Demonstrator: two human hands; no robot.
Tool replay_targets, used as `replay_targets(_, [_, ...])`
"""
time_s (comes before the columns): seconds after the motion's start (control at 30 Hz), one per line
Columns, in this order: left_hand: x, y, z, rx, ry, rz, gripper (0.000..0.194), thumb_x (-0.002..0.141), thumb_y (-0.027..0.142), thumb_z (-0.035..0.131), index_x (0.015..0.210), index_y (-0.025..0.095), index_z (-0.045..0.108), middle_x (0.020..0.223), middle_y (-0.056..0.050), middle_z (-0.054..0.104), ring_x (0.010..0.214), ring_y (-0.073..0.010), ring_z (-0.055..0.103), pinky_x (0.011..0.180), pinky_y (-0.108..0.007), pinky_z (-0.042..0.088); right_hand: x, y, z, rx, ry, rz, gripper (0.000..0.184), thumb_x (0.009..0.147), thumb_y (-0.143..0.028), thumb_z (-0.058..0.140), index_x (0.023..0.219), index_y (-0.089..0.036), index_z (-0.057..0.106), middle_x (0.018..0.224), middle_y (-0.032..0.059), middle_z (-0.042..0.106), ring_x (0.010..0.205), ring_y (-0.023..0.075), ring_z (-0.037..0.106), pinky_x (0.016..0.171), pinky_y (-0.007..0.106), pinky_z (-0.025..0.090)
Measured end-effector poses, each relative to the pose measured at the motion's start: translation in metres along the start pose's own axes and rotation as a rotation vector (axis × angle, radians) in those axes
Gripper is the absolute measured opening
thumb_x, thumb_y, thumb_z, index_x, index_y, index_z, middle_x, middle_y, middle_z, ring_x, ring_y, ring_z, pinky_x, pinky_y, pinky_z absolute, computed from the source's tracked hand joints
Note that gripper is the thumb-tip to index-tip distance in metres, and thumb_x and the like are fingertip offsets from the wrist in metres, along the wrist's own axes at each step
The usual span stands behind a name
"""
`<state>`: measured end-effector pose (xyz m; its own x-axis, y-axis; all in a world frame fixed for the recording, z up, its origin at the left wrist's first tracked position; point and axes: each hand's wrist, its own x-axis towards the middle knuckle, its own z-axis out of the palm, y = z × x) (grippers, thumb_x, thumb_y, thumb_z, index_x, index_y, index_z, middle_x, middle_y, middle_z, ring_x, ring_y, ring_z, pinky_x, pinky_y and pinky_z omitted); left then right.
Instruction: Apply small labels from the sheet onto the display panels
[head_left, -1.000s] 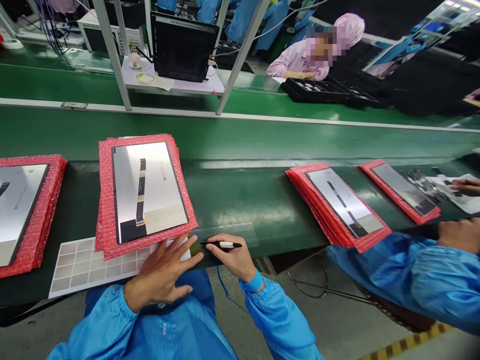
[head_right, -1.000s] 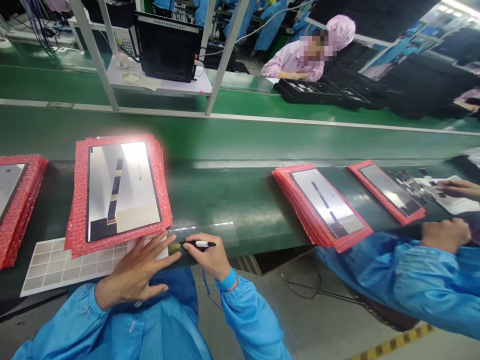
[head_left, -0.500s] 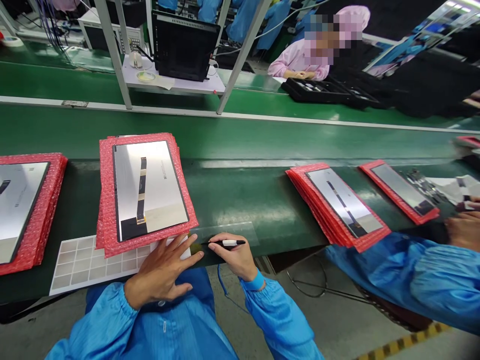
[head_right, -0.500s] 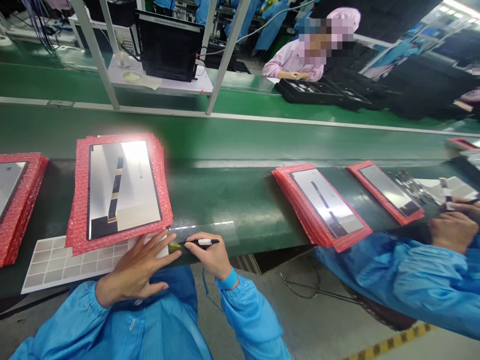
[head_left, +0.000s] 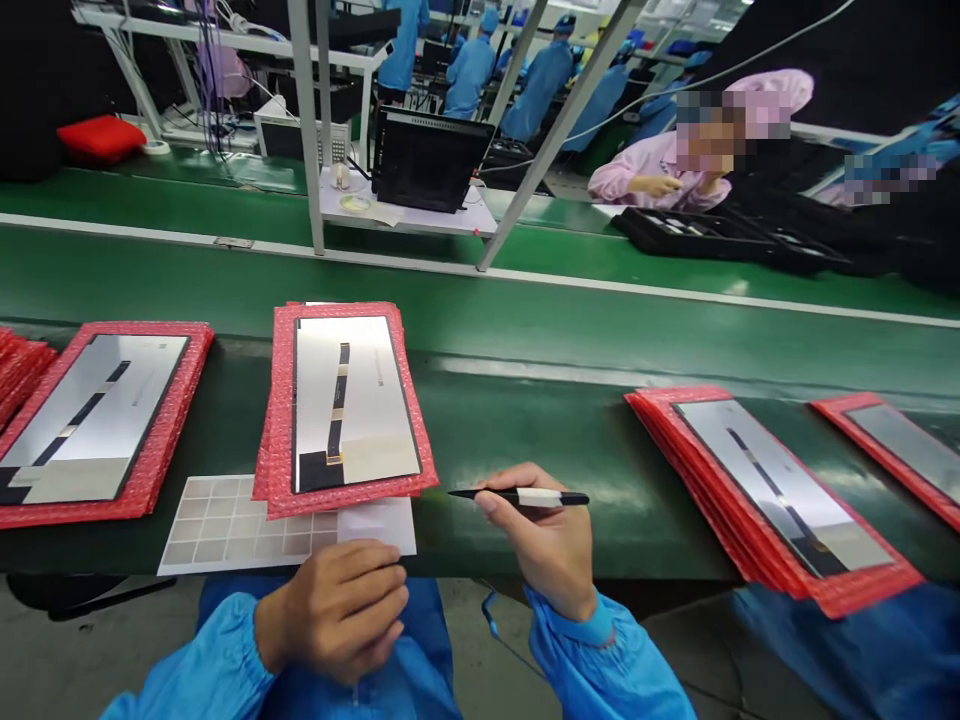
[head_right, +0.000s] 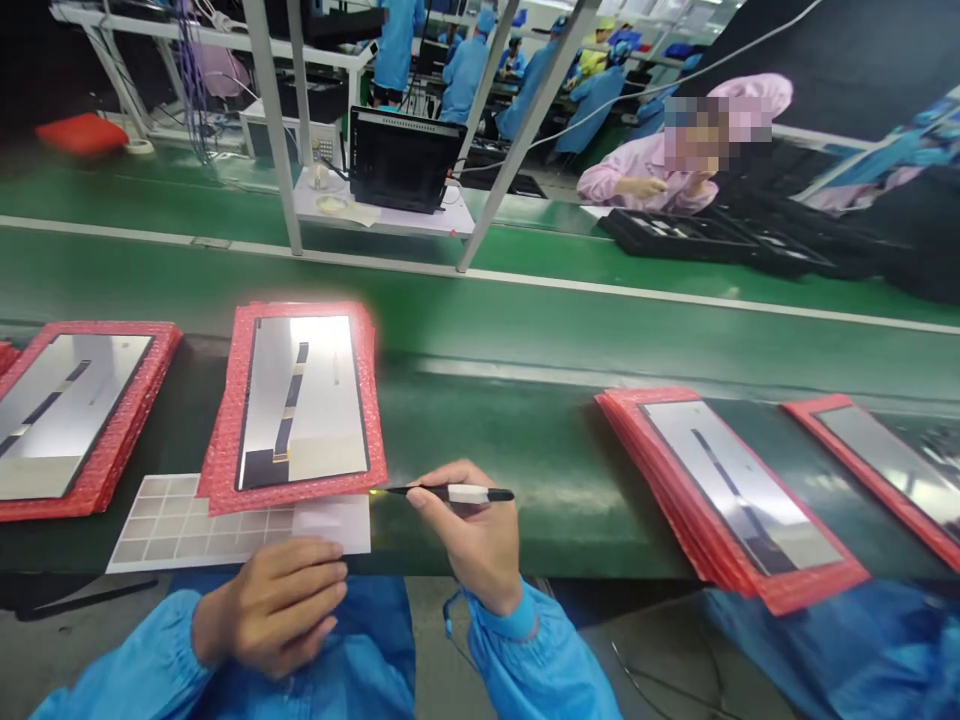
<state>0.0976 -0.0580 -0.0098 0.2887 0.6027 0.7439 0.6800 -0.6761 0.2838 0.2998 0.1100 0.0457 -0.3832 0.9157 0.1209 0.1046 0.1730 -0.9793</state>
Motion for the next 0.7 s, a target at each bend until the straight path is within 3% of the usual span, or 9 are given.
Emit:
replay_targets(0.1, [0.003,-0.001,-0.039,0.141,0.070,-0.060,0.024,0.085,0.009,0.063,0.107,0.009,0.072,0.099,-0.012,0.080,0.103,-0.0264,0.075,0.094,-0.042,0.062,0.011,-0.019,0.027,0.085,-0.056,0.025,0.025,0.076,-0.035,0.091,0.078,-0.022,0.071,0.072,0.0037,0.076,0.059,0.0174,0.066,0.053,0.026,0.052])
replay_targets(0.23, [0.001,-0.029,-0.074,0.327,0.115,-0.213,0.029,0.088,0.015,0.068,0.117,0.012,0.072,0.112,-0.015,0.079,0.117,-0.0320,0.071,0.098,-0.049,0.060,0.024,-0.031,0.061,0.068,-0.129,0.056,0.027,0.074,-0.037,0.091,0.076,-0.022,0.068,0.069,0.0025,0.072,0.058,0.0170,0.063,0.052,0.027,0.050])
replay_targets(0.4, [-0.009,-0.056,-0.072,0.269,0.131,-0.233,0.030,0.091,0.018,0.070,0.121,0.014,0.071,0.110,-0.013,0.079,0.112,-0.0302,0.072,0.094,-0.047,0.061,0.035,-0.035,0.091,0.073,-0.221,0.096,0.030,0.073,-0.040,0.090,0.076,-0.022,0.067,0.067,0.0016,0.069,0.060,0.0177,0.061,0.055,0.029,0.050])
replay_targets(0.7, [-0.014,-0.055,-0.064,0.218,0.196,-0.246,0.029,0.089,0.012,0.069,0.118,0.010,0.071,0.112,-0.016,0.077,0.116,-0.0310,0.070,0.097,-0.048,0.060,0.041,-0.036,0.108,0.105,-0.303,0.157,0.032,0.075,-0.041,0.090,0.077,-0.021,0.065,0.066,0.0002,0.066,0.056,0.0163,0.059,0.052,0.028,0.048])
